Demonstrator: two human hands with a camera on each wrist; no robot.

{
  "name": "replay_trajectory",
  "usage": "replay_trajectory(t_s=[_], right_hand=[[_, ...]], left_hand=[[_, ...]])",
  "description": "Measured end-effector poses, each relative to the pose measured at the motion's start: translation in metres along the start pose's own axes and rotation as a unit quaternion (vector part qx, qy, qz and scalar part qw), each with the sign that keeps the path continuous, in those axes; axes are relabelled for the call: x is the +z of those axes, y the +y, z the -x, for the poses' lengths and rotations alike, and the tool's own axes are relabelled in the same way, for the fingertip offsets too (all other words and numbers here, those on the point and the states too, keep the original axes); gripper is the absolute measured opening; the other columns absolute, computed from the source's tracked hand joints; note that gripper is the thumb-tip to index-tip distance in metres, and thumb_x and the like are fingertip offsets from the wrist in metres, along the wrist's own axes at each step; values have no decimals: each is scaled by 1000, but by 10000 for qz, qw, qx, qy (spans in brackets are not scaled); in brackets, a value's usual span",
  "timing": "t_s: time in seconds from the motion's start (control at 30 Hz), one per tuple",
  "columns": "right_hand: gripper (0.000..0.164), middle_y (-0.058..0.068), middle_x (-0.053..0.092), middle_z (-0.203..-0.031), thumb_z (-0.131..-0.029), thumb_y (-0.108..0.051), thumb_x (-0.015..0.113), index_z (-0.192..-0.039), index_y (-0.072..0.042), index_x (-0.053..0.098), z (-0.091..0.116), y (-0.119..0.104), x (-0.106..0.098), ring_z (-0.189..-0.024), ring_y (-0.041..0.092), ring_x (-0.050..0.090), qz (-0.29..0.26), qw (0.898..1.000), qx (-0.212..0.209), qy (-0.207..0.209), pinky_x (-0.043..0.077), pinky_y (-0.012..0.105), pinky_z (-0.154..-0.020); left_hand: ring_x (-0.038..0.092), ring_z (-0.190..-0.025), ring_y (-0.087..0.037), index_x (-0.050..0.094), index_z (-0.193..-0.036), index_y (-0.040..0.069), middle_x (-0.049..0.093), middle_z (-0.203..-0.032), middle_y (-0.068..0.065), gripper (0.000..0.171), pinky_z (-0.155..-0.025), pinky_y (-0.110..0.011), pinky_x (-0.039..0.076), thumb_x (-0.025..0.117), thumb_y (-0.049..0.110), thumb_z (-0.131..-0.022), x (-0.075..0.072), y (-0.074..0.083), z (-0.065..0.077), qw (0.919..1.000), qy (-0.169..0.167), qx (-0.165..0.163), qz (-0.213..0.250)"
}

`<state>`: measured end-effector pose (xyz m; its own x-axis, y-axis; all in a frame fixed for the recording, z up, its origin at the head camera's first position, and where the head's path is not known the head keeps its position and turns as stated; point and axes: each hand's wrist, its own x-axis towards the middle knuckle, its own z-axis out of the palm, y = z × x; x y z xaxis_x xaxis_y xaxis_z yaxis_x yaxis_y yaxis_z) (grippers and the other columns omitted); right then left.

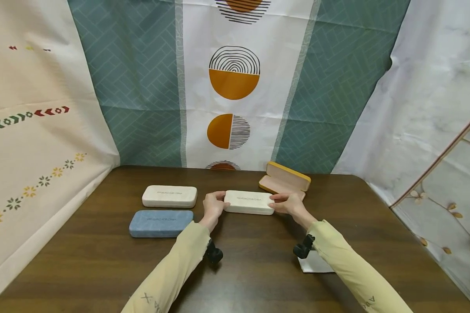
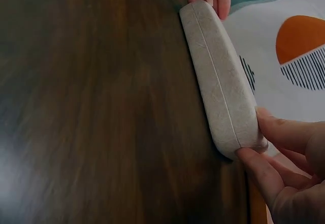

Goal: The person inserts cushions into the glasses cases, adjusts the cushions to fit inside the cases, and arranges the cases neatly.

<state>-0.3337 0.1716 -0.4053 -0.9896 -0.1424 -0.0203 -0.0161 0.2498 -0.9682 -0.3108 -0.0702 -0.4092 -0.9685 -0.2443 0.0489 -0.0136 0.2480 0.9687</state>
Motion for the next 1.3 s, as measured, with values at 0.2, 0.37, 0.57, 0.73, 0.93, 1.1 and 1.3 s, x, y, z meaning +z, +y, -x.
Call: replay_trajectory(t_s=[0.2, 0.37, 0.57, 0.73, 0.93, 1.1, 1.3], right_hand=[[32, 22, 59, -102, -76, 3, 69, -106, 12, 60, -10, -6, 17, -74, 16, 60, 65, 10000, 17, 32, 50, 35, -69], [32, 21, 60, -100, -76, 2, 70, -105, 10, 62, -17, -8, 26, -72, 15, 60, 137, 9998, 74, 85, 50, 34, -68], [32, 16, 62, -94, -75, 2, 71, -105, 9, 62, -21, -9, 29, -70, 13, 59, 94, 9999, 92, 86, 51, 31, -65], [32, 17, 61, -94, -75, 2, 71, -105, 9, 62, -21, -10, 28, -73, 15, 60, 82, 9999, 93, 12, 50, 34, -67], [36, 24, 56, -107, -77, 6, 68, -110, 14, 56, -16, -8, 15, -78, 18, 61, -46, 9994, -68, -345, 48, 38, -73], [40, 32, 49, -114, -78, 7, 66, -114, 16, 51, -6, -12, -12, -85, 23, 61, -47, 9967, -288, -759, 48, 38, -73], [38, 29, 54, -108, -79, 3, 66, -111, 18, 52, 3, -13, -58, -86, 25, 61, 461, 9858, -396, -1567, 48, 40, -73]], left_hand=[[49, -106, -31, 59, -114, -6, 58, -110, -20, 42, -78, -35, 45, 66, -13, -73, -14, -3, -9, 9996, 12, -203, 206], [46, -110, -33, 56, -117, -8, 54, -115, -23, 44, -82, -37, 44, 63, -16, -74, -21, -2, -11, 9988, 0, -280, 409], [44, -111, -33, 55, -118, -7, 52, -117, -23, 44, -81, -37, 44, 62, -16, -75, -25, -2, -12, 9980, 2, -377, 497], [43, -112, -33, 56, -117, -6, 52, -117, -22, 43, -82, -38, 43, 63, -14, -76, -26, -2, -13, 9987, -10, -390, 339], [49, -107, -31, 57, -116, -6, 56, -112, -20, 43, -79, -37, 45, 66, -11, -74, -26, 3, -11, 9997, -29, -102, -224], [54, -100, -30, 60, -113, -4, 59, -107, -19, 41, -75, -38, 47, 70, -9, -73, -26, 20, -7, 9972, 30, 581, -466], [58, -95, -27, 63, -109, -1, 63, -101, -15, 39, -70, -34, 49, 73, -6, -71, -16, 36, -1, 9893, -531, 1322, -310]])
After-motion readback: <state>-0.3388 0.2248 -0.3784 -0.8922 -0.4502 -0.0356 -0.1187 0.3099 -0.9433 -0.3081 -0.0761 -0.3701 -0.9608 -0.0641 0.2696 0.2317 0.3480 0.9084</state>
